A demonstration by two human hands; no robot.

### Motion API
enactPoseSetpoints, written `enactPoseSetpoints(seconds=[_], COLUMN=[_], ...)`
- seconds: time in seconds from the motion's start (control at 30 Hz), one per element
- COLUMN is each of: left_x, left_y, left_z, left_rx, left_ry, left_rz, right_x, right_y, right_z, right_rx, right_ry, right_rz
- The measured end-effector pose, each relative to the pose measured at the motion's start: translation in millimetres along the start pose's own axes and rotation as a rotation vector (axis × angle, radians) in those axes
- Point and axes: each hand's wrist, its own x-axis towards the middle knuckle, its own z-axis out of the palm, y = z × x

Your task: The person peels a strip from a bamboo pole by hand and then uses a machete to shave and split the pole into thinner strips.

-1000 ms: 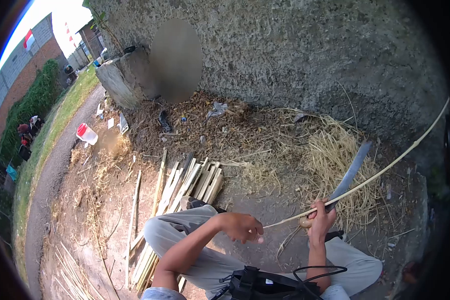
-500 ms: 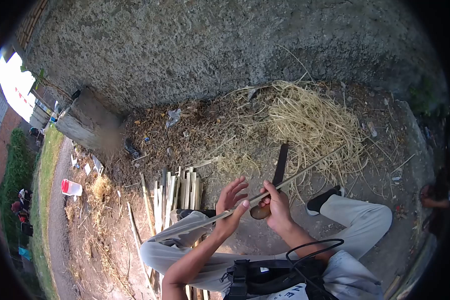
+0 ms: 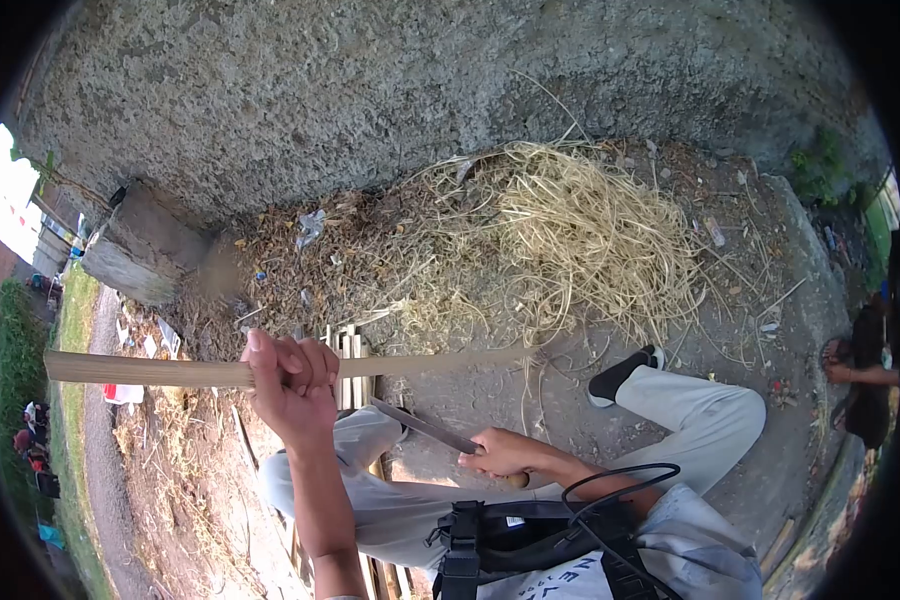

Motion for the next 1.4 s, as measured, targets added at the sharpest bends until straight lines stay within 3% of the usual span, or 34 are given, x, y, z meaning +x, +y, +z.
enactPoseSetpoints(seconds=[0.07,0.13,0.23,0.33,0.53,0.6,0.7,0.83,0.97,1.07,1.17,1.27,1.33,1.4], left_x=[7.6,10.4,14.3,16.6,18.5,20.9,18.2,28.6,31.4,29.5,27.1,30.6,29.9,26.2], left_y=[12.6,21.6,31.3,43.0,47.8,39.9,22.0,-9.6,-7.9,-10.0,-5.4,-2.2,-9.0,-19.3], left_z=[4.2,5.0,6.3,14.0,24.6,22.5,23.6,14.8,7.6,10.8,20.2,27.6,31.9,38.2], left_rx=[0.000,0.011,0.016,0.042,0.124,0.151,0.247,0.208,0.091,0.126,0.115,0.115,0.057,0.056], left_ry=[-0.039,-0.077,-0.145,-0.184,-0.175,-0.243,-0.142,-0.197,-0.242,-0.175,-0.106,-0.091,-0.158,-0.173], left_rz=[0.065,0.119,0.189,0.270,0.177,0.178,0.108,0.073,0.050,0.065,0.039,0.025,-0.006,0.003], right_x=[-2.9,-21.7,-36.0,-44.0,-8.5,8.9,18.3,17.8,7.7,-2.9,-11.3,-20.4,-16.5,4.9], right_y=[22.2,10.9,21.3,34.6,66.5,74.2,79.8,84.3,105.5,101.5,51.7,-2.9,-29.5,-19.7], right_z=[-4.8,-16.3,-34.1,-48.5,-60.1,-59.8,-53.5,-60.0,-87.4,-102.9,-109.6,-85.9,-55.8,-32.0], right_rx=[-0.415,-0.613,-0.793,-0.752,-0.544,-0.533,-0.471,-0.428,-0.453,-0.421,-0.324,0.288,0.372,0.144], right_ry=[0.119,0.137,0.174,0.298,0.452,0.435,0.430,0.424,0.629,0.936,1.130,0.908,0.827,0.825], right_rz=[-0.029,0.179,0.309,0.418,0.504,0.511,0.542,0.574,0.653,0.550,0.319,-0.065,-0.180,-0.336])
